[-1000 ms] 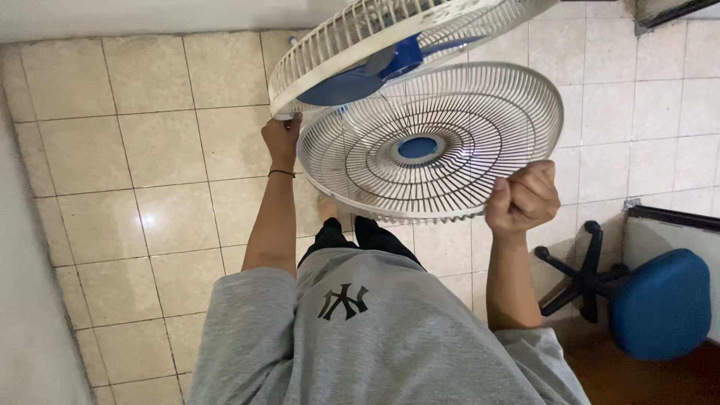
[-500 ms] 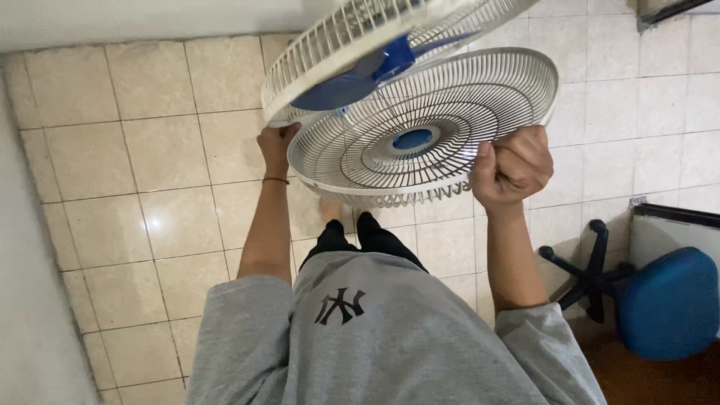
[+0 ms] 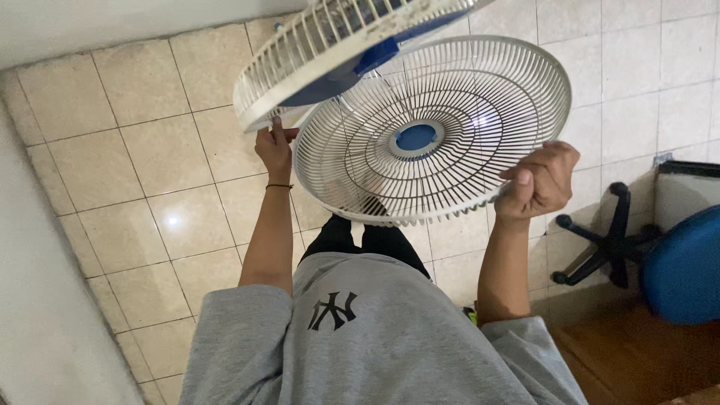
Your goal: The person unplugs a standing fan and disassembles it by removing the front grille, fan blades, and rear grille. The components are placed on the floor.
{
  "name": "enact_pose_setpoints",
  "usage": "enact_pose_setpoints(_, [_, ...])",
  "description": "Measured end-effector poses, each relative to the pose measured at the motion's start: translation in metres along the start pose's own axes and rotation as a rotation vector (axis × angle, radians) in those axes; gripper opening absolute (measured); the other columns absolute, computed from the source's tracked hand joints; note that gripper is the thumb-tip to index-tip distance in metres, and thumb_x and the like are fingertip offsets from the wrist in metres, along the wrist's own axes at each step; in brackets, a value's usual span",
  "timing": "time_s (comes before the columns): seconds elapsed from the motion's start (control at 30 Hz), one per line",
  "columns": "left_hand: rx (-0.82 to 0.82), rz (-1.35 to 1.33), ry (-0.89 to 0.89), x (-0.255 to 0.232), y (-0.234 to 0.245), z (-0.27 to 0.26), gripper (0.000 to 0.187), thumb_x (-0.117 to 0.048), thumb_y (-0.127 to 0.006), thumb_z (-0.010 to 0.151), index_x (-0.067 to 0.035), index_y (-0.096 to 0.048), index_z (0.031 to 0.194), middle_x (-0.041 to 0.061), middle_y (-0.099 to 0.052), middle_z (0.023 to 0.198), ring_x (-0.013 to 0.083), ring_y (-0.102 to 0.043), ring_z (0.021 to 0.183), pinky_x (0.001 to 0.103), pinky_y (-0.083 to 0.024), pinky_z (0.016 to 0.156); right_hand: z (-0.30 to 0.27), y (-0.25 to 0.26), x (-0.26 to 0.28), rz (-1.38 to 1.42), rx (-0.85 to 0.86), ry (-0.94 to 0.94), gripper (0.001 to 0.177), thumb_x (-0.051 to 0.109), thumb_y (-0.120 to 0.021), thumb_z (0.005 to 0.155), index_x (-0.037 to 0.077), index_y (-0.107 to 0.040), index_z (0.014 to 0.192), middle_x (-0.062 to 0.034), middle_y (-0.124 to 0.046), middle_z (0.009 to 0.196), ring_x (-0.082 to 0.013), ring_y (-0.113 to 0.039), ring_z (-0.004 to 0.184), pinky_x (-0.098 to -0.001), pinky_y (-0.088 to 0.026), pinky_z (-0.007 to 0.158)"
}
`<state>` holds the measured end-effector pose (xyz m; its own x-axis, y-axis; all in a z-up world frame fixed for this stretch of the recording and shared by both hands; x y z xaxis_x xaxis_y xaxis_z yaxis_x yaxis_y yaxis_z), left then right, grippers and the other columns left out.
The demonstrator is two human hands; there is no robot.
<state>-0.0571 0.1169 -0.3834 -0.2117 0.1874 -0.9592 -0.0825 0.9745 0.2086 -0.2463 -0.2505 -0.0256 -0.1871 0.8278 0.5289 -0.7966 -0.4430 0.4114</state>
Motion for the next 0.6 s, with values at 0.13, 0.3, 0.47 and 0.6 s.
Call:
enact_pose_setpoints(0.13, [0.036,0.008,0.035,-0.006,-0.008,-0.002,0.042,-0.036,-0.05,0.109,0.003,-0.057,0.123,0.009,-0.078,0.071,0.0141,-0.073,0.058,0.026,-0.057,0.059,-0.054,0.03,-0.031,-0.012,-0.113,-0.15,0.056,0.037,-0.053,0.104,0.003,-0.047,0.059,-0.0094,-0.051,0.083,-0.0262,-0.054,0.096,-0.055,-0.044,0.114])
enact_pose_setpoints(0.3, [0.01,-0.09,0.192,-0.001,-0.011,-0.01,0.043,-0.039,-0.045,0.11,0.001,-0.048,0.125,0.009,-0.075,0.064,0.0146,-0.072,0.053,0.026,-0.058,0.053,-0.115,0.059,-0.058,0.011,-0.179,-0.342,0.064,0.049,-0.052,0.102,0.0,-0.045,0.061,-0.0153,-0.051,0.102,-0.0308,-0.054,0.118,-0.0648,-0.034,0.126])
enact_pose_setpoints(0.47, [-0.005,-0.115,0.156,-0.003,-0.007,-0.005,0.041,-0.039,-0.048,0.108,-0.004,-0.052,0.129,0.008,-0.074,0.063,0.0123,-0.068,0.052,0.025,-0.053,0.051,-0.153,0.056,-0.057,-0.025,-0.135,-0.403,0.067,0.048,-0.048,0.106,-0.001,-0.045,0.06,-0.0099,-0.043,0.089,-0.0282,-0.055,0.109,-0.066,-0.03,0.132])
enact_pose_setpoints(0.6, [-0.008,-0.151,0.116,0.009,-0.006,-0.003,0.04,-0.038,-0.053,0.111,-0.003,-0.056,0.129,0.009,-0.076,0.07,0.0105,-0.063,0.056,0.025,-0.05,0.056,-0.165,0.053,-0.059,0.017,-0.169,-0.409,0.063,0.044,-0.047,0.104,-0.001,-0.045,0.059,-0.0108,-0.045,0.087,-0.0272,-0.055,0.104,-0.0645,-0.028,0.131])
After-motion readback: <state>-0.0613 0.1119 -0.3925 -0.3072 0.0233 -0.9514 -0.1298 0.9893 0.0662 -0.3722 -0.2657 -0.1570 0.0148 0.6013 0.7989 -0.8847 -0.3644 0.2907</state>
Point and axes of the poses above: each hand's wrist, its own z-axis towards the middle knuckle, its own y-axis out of the back of the hand, x = y × z, the point moved 6 cm from there along z, towards the middle knuckle
